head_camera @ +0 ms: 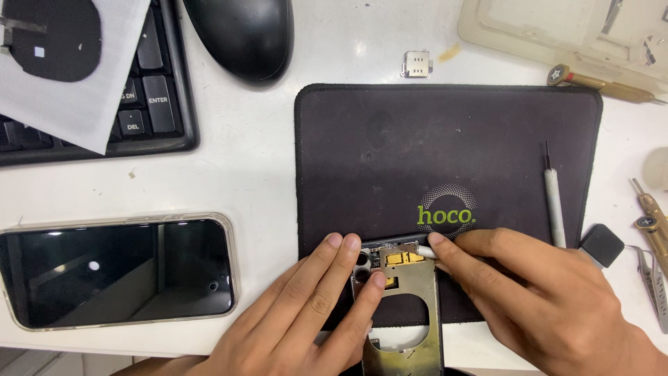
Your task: The person uses a precision screwdriver to remove small screws from the back housing of a disassembled smartphone. They then use their fingers to peel off a thin adhesive strip from the camera module area and place it on the desk. The person continues to remove additional screws from the housing.
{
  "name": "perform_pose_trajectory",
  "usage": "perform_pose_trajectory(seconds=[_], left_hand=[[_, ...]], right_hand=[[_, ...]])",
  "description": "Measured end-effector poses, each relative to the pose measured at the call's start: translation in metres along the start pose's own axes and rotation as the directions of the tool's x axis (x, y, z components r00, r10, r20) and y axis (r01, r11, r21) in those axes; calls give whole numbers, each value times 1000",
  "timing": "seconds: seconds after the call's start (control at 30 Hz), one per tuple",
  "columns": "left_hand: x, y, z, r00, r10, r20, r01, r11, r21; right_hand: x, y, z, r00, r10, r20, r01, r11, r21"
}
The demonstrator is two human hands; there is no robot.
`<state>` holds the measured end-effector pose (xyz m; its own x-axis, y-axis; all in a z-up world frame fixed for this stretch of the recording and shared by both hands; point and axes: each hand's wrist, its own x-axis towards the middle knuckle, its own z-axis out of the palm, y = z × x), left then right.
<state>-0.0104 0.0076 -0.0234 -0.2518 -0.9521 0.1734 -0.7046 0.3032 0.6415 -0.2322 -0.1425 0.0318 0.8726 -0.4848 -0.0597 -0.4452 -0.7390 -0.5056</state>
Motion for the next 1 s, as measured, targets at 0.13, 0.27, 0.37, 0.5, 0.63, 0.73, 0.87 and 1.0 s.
perform_pose_trajectory(seconds=[0.13, 0.27, 0.37, 0.5, 0.63, 0.73, 0.87, 1.0], left_hand=[[0, 1, 0, 1000, -8, -6, 8, 1000, 8], [0, 1, -2, 1000, -13, -13, 13, 1000, 10], [1, 1, -2, 1000, -13, -17, 13, 1000, 8], [2, 1, -4, 999, -5, -31, 6, 1000, 25], [5, 1, -4, 998, 7, -60, -6, 999, 32], [6, 0, -8, 998, 32, -59, -30, 999, 27], [7, 0, -11, 995, 69, -77, -68, 998, 18], [6, 2, -11, 990, 68, -120, -63, 997, 39]], right_hand=[[-1, -1, -3, 999, -33, 31, 36, 995, -98], [-2, -5, -7, 993, -103, 51, 112, 965, -239], [-1, -6, -7, 994, -101, 51, 111, 962, -249], [2, -7, -10, 991, -122, 51, 131, 953, -272], [6, -10, -13, 985, -160, 60, 171, 938, -301], [11, -3, -15, 980, -191, 47, 197, 941, -276], [12, -3, -8, 972, -232, -18, 217, 930, -296], [9, -5, -6, 976, -217, -35, 198, 937, -286]])
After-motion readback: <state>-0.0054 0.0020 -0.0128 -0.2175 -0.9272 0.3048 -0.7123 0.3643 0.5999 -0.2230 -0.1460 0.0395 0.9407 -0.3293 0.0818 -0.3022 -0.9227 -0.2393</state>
